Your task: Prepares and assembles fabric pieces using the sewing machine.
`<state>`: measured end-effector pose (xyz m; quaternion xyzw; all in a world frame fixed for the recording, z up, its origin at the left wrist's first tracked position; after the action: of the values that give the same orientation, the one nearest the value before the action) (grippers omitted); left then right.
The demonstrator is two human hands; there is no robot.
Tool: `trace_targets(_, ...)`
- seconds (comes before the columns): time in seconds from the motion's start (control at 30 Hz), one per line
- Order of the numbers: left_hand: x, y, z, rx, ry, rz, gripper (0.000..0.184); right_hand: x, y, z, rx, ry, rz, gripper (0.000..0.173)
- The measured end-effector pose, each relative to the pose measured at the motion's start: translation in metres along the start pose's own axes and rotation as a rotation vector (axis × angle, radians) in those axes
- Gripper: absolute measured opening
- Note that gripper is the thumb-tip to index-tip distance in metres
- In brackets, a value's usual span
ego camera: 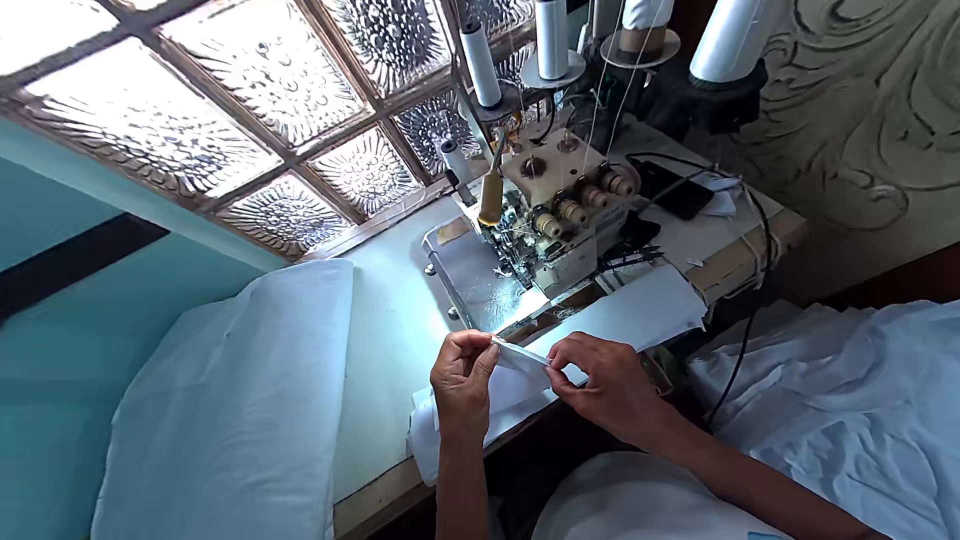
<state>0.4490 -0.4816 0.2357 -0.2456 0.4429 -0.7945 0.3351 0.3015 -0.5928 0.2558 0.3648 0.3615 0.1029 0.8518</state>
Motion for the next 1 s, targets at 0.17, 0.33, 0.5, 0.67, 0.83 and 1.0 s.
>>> trace_targets(0.17, 0.006, -0.003, -0.004, 0.038, -0.042, 0.143, 0.02, 0.002, 0.003, -0.002, -0.014, -0.013, -0.035, 0.009)
trace_targets(0.33, 0.008, -0.007, 0.003, 0.053, -0.108, 0.247, 0.02, 0.003, 0.001, 0.004, 0.005, -0.003, 0.027, 0.011)
trace_targets(0.5, 0.016, -0.012, 0.049, 0.229, 0.012, 0.512, 0.019, 0.009, -0.008, 0.032, 0.031, -0.053, 0.087, 0.01)
trace_targets(0.67, 0.032, 0.027, 0.063, 0.202, 0.289, 0.783, 0.014, 0.025, -0.036, 0.04, 0.166, -0.069, 0.058, 0.011)
trace_targets(0.83, 0.044, 0.025, 0.06, 0.287, 0.322, 1.055, 0.009, 0.026, -0.048, 0.031, 0.269, -0.017, 0.135, 0.008)
trace_targets(1.0, 0.053, 0.017, 0.037, 0.271, 0.303, 1.192, 0.019, 0.02, -0.044, 0.018, 0.303, 0.04, 0.223, 0.003)
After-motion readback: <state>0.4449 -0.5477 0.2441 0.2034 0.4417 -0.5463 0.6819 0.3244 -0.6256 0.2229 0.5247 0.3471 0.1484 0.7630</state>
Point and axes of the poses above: each hand's wrist, its own z-axis towards the middle knuckle, its own x-axis out of the palm, y = z × x, the point moved 2 cm from there along z, towards the middle knuckle, and after that the axes turned 8 degrees about x, right-handed, at the moved point
